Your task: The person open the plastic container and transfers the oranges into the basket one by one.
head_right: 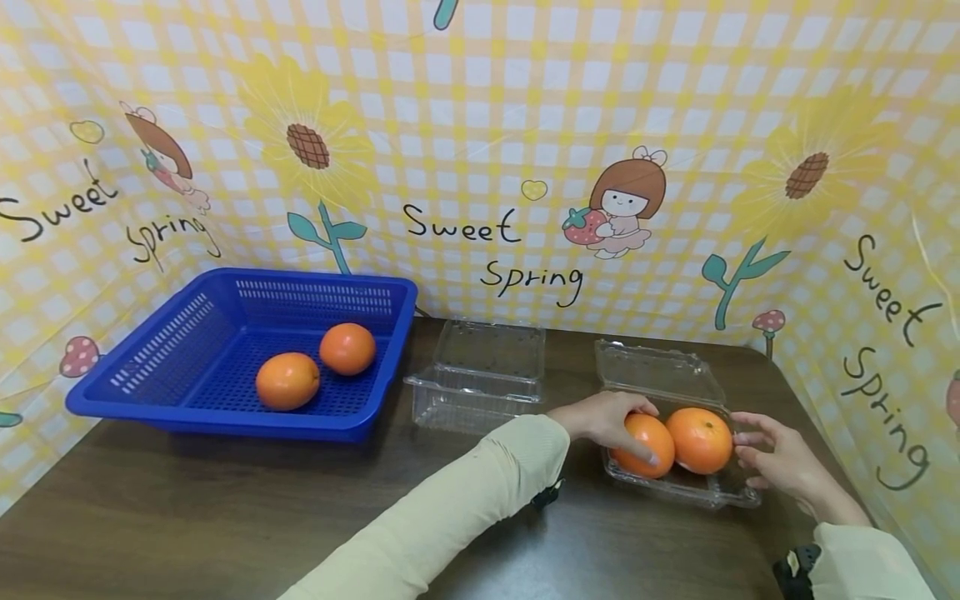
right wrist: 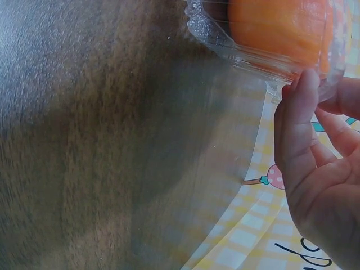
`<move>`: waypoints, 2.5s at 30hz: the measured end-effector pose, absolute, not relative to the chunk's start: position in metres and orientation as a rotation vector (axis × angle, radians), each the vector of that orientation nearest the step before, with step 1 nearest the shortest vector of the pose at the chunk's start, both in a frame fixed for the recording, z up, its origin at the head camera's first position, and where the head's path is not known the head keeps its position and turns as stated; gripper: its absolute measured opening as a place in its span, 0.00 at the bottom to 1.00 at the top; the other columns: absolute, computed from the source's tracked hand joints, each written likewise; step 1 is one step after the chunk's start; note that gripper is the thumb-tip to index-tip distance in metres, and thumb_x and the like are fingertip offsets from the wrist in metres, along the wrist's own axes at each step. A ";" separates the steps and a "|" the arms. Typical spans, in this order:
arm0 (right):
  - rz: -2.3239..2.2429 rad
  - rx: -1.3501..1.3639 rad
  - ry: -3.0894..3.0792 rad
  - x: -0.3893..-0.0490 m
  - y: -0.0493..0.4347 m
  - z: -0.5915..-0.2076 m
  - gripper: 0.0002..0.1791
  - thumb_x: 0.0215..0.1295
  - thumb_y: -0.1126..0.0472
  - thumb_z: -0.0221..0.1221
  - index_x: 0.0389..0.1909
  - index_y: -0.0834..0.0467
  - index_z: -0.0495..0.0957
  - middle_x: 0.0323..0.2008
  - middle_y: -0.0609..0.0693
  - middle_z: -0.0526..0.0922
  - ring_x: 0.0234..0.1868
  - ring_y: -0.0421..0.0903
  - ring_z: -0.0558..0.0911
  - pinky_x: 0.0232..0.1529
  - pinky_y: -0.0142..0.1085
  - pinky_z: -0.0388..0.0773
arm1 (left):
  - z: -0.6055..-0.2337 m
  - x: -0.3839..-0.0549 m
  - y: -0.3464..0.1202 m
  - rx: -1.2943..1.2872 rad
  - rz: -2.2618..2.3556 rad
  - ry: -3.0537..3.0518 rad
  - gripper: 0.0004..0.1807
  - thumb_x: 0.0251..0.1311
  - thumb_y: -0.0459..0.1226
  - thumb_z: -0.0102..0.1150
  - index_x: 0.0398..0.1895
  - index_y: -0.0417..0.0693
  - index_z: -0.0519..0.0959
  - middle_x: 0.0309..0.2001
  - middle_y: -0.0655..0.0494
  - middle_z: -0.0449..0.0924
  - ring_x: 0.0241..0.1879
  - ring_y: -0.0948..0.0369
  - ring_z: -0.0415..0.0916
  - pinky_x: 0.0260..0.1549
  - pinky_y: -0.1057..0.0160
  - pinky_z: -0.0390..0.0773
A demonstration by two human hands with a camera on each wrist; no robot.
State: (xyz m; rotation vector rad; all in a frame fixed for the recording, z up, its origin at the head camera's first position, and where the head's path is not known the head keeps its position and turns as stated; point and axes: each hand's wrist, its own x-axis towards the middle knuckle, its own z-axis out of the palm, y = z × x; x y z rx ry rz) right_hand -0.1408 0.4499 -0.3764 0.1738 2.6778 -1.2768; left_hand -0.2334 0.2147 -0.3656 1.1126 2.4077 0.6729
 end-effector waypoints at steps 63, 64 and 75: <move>-1.308 0.173 2.691 -0.140 0.449 -0.379 0.26 0.60 0.72 0.47 0.58 0.74 0.51 0.45 0.73 0.68 0.33 0.42 0.77 0.27 0.41 0.77 | -0.379 -0.233 0.213 1.411 0.654 2.460 0.36 0.36 0.50 0.69 0.54 0.53 0.70 0.45 0.65 0.66 0.41 0.74 0.62 0.35 0.83 0.58; -1.307 0.174 2.693 -0.140 0.449 -0.379 0.26 0.60 0.73 0.47 0.58 0.74 0.51 0.45 0.73 0.68 0.33 0.42 0.77 0.27 0.40 0.77 | -0.379 -0.233 0.213 1.409 0.666 2.460 0.36 0.36 0.50 0.69 0.54 0.53 0.70 0.45 0.65 0.66 0.41 0.74 0.62 0.35 0.83 0.59; -1.286 0.184 2.686 -0.141 0.449 -0.378 0.27 0.60 0.73 0.47 0.59 0.74 0.50 0.45 0.73 0.68 0.34 0.44 0.77 0.27 0.41 0.77 | -0.387 -0.233 0.210 1.420 0.850 2.467 0.37 0.36 0.49 0.69 0.55 0.51 0.70 0.48 0.63 0.66 0.44 0.72 0.62 0.35 0.84 0.58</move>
